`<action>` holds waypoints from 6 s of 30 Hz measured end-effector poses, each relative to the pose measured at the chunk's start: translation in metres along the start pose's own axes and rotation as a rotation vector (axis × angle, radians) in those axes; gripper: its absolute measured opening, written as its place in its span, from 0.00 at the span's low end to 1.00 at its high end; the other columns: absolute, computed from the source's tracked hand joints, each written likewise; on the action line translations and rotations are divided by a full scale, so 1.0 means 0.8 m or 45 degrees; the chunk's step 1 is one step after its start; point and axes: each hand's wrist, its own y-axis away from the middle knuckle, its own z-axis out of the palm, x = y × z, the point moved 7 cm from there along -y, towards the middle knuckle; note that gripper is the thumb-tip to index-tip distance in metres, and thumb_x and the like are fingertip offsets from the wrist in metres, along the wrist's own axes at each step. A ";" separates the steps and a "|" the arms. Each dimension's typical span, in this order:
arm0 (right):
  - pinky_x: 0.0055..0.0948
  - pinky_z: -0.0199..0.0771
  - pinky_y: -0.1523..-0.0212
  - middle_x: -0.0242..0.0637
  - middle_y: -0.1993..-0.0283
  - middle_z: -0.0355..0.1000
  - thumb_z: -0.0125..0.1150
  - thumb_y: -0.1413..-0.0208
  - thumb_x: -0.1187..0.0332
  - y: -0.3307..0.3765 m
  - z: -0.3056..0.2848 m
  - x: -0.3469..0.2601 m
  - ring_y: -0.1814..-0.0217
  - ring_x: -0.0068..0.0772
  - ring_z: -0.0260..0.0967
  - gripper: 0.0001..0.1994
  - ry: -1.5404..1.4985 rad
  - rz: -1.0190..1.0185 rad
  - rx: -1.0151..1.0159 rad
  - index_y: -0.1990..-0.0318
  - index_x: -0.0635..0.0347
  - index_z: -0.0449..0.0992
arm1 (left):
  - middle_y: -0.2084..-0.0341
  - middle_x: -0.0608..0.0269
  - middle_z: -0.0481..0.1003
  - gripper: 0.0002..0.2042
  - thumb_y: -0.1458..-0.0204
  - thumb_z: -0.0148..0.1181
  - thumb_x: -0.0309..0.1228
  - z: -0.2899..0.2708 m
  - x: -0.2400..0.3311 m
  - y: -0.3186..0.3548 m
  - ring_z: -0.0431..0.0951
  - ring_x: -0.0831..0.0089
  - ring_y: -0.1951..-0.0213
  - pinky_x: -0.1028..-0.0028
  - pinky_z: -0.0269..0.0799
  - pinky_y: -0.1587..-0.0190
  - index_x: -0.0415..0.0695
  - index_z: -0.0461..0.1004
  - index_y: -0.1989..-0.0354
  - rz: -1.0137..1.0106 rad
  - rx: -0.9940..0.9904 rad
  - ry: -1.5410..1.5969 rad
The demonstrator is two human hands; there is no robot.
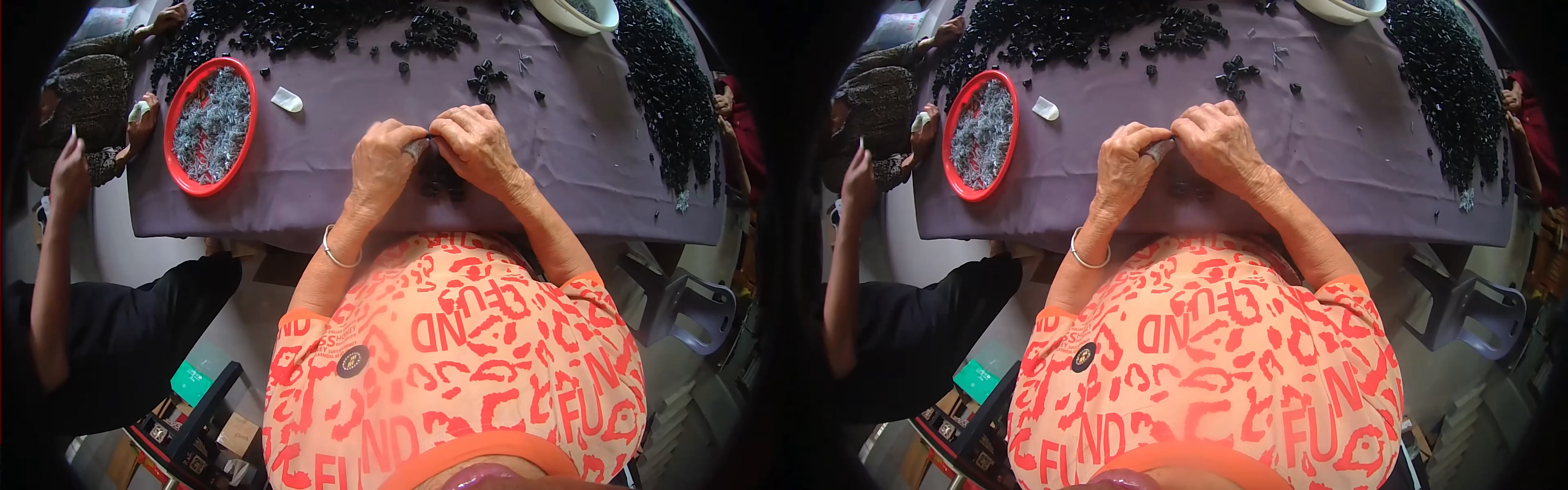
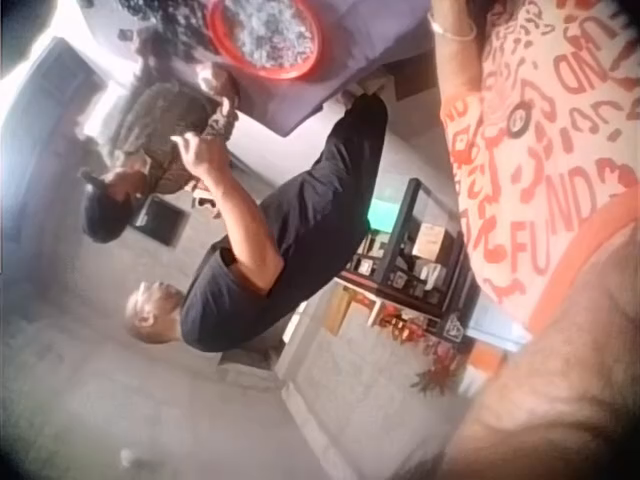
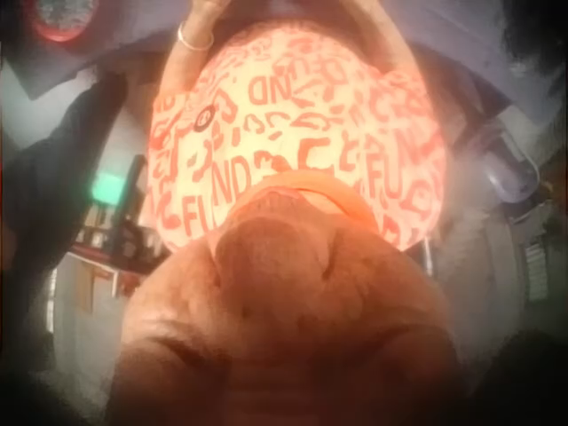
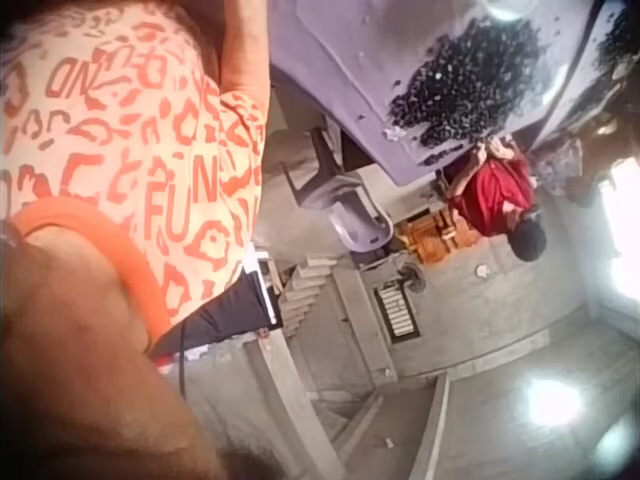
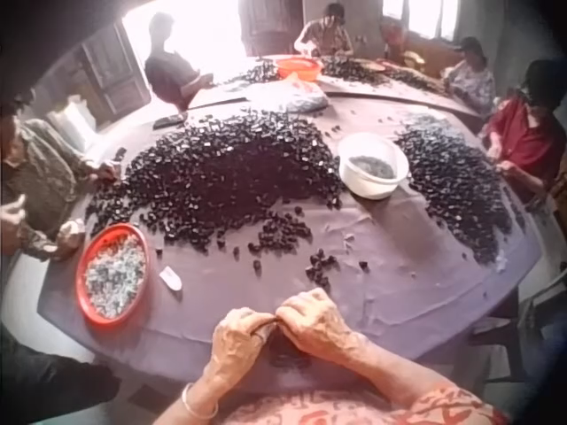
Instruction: The person assembles small components by picking up black plastic pieces and inserting pins into them by hand, placing the assembled parts on the table.
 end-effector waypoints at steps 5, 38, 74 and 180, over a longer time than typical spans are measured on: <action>0.32 0.64 0.58 0.34 0.64 0.71 0.61 0.56 0.73 -0.006 0.004 0.003 0.60 0.34 0.69 0.09 0.067 0.011 -0.073 0.65 0.58 0.72 | 0.72 0.66 0.72 0.10 0.63 0.67 0.28 -0.006 0.006 0.000 0.68 0.67 0.67 0.69 0.66 0.63 0.48 0.80 0.69 0.043 0.204 -0.240; 0.36 0.68 0.61 0.38 0.71 0.69 0.60 0.62 0.79 -0.009 0.005 0.018 0.66 0.42 0.68 0.21 -0.575 0.070 0.058 0.56 0.60 0.68 | 0.71 0.60 0.78 0.14 0.51 0.63 0.35 0.024 -0.039 -0.004 0.78 0.77 0.73 0.83 0.73 0.75 0.39 0.75 0.60 -0.941 -0.526 1.042; 0.36 0.53 0.37 0.47 0.43 0.64 0.40 0.42 0.52 -0.047 0.055 -0.005 0.37 0.44 0.57 0.26 -0.670 0.067 -0.395 0.44 0.61 0.64 | 0.69 0.65 0.73 0.13 0.59 0.63 0.26 0.032 -0.046 -0.018 0.73 0.78 0.68 0.77 0.73 0.67 0.37 0.71 0.64 -0.519 -0.252 1.097; 0.42 0.54 0.37 0.47 0.40 0.61 0.57 0.49 0.64 -0.011 -0.016 0.052 0.35 0.46 0.54 0.23 -0.091 0.145 0.029 0.46 0.66 0.66 | 0.38 0.55 0.56 0.33 0.54 0.61 0.43 0.035 0.018 -0.033 0.52 0.57 0.35 0.55 0.44 0.36 0.46 0.59 0.39 0.352 -0.086 -0.407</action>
